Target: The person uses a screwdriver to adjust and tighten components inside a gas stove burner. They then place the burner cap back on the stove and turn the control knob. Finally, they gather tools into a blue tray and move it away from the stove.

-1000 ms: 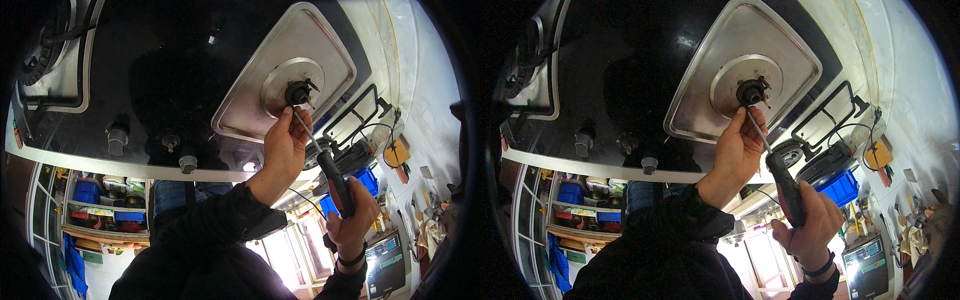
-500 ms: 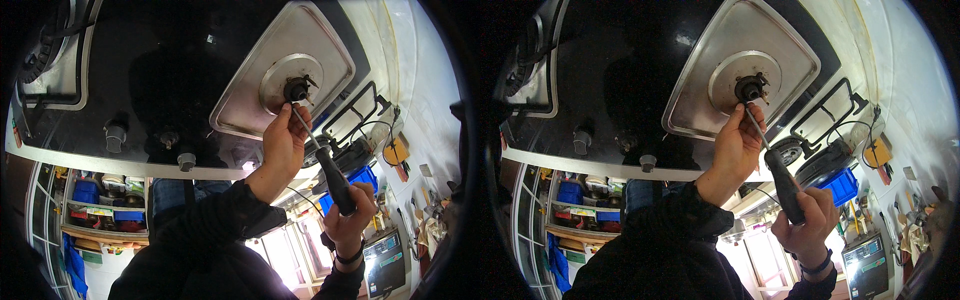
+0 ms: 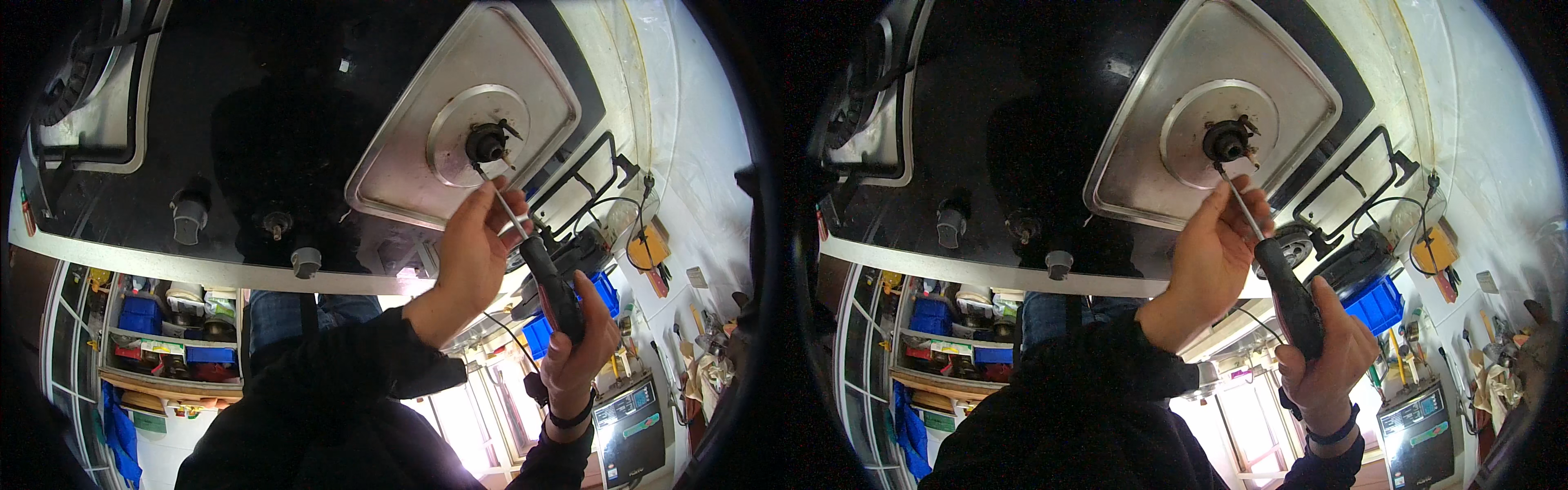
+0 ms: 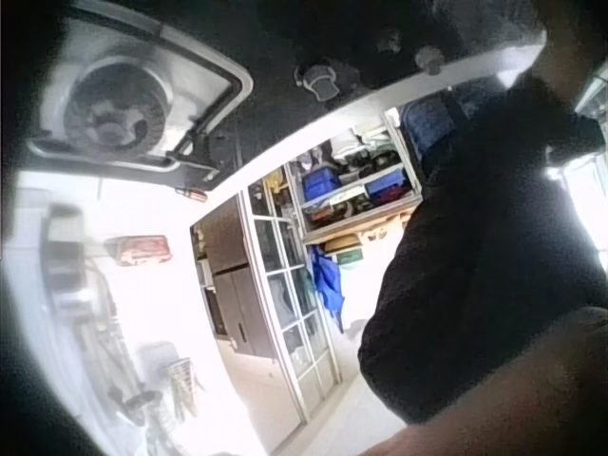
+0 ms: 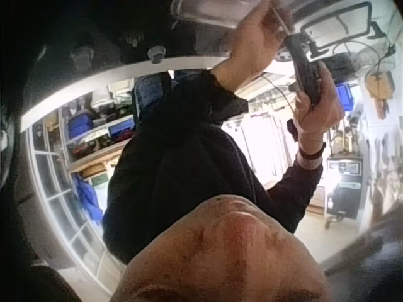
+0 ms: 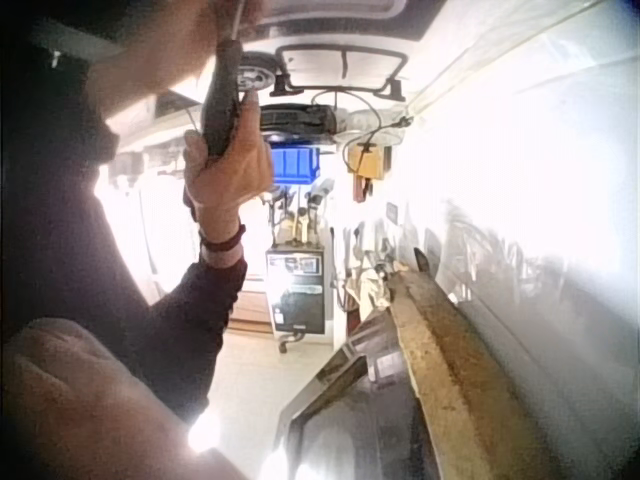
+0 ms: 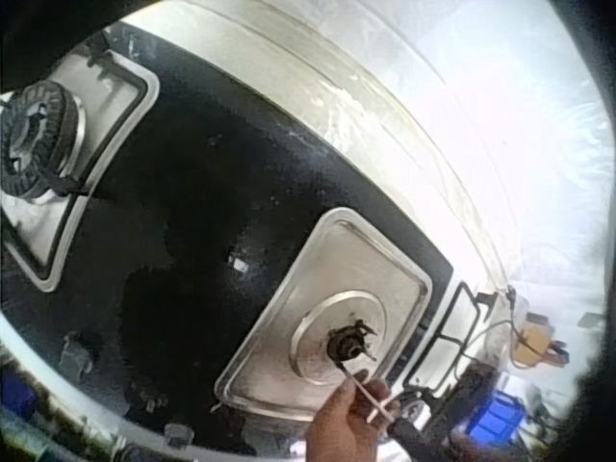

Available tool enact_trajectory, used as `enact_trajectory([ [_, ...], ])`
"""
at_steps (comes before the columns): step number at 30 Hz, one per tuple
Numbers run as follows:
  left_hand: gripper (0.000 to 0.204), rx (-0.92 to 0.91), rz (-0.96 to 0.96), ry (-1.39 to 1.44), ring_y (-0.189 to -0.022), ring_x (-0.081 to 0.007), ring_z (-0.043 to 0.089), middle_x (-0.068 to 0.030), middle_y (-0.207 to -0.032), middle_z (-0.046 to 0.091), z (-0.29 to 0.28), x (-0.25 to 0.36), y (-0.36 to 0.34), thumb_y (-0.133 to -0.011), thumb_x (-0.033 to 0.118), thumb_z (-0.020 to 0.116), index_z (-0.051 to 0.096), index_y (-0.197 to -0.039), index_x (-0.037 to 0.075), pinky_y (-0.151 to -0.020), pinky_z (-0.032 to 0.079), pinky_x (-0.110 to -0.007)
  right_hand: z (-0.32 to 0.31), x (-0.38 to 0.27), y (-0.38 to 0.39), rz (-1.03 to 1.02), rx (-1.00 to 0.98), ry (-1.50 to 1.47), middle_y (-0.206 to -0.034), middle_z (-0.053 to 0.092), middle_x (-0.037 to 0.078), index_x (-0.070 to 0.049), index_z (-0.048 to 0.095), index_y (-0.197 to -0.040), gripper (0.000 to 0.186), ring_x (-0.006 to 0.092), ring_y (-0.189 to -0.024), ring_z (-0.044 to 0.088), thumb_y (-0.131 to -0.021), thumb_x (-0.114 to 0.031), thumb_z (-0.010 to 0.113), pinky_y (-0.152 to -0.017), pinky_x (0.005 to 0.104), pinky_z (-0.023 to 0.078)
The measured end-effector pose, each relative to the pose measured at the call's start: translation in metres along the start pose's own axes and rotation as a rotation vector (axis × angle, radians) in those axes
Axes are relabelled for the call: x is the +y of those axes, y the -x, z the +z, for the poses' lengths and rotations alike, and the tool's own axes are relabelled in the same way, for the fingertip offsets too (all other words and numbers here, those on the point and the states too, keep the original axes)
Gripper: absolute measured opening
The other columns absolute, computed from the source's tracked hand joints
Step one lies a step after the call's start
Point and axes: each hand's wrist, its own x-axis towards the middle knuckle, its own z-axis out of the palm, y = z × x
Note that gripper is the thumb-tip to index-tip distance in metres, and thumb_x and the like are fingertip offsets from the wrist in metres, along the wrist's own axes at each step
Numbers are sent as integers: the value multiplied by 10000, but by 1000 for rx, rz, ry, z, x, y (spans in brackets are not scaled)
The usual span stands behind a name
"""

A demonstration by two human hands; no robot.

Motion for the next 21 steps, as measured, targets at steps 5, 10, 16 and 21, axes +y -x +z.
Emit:
enact_trajectory([
  [5,281,-134,-72,-165,-949,-126,623,-29,-1044,663,-2,-7,15,-1064,315,488,598,-1180,84,-861,488,-317,-7,-2,-7,-24,17,42,-874,606,151,12,481,-1282,638,246,-706,603,-828,-345,752,-579,352,485],
  [10,288,-137,-65,-222,-905,-96,602,4,-1007,649,-6,-6,11,-1064,334,494,606,-1166,89,-838,484,-295,-16,-5,-9,-313,50,237,-894,598,124,-18,440,-1273,554,241,-703,577,-850,-146,773,-575,351,476],
  [16,272,-200,-121,-242,-938,-142,599,-12,-991,639,1,-7,29,-1083,312,459,591,-1174,93,-872,496,-343,-13,-4,0,2,116,80,-880,644,119,-4,532,-1231,577,211,-621,610,-916,-446,727,-515,300,450],
  [21,275,-319,-134,-270,-940,-144,604,-34,-990,649,-6,-8,28,-1085,339,459,592,-1142,105,-881,507,-358,-18,-6,-3,68,-34,52,-883,658,114,24,581,-1210,721,191,-600,633,-894,-618,663,-521,264,475],
])
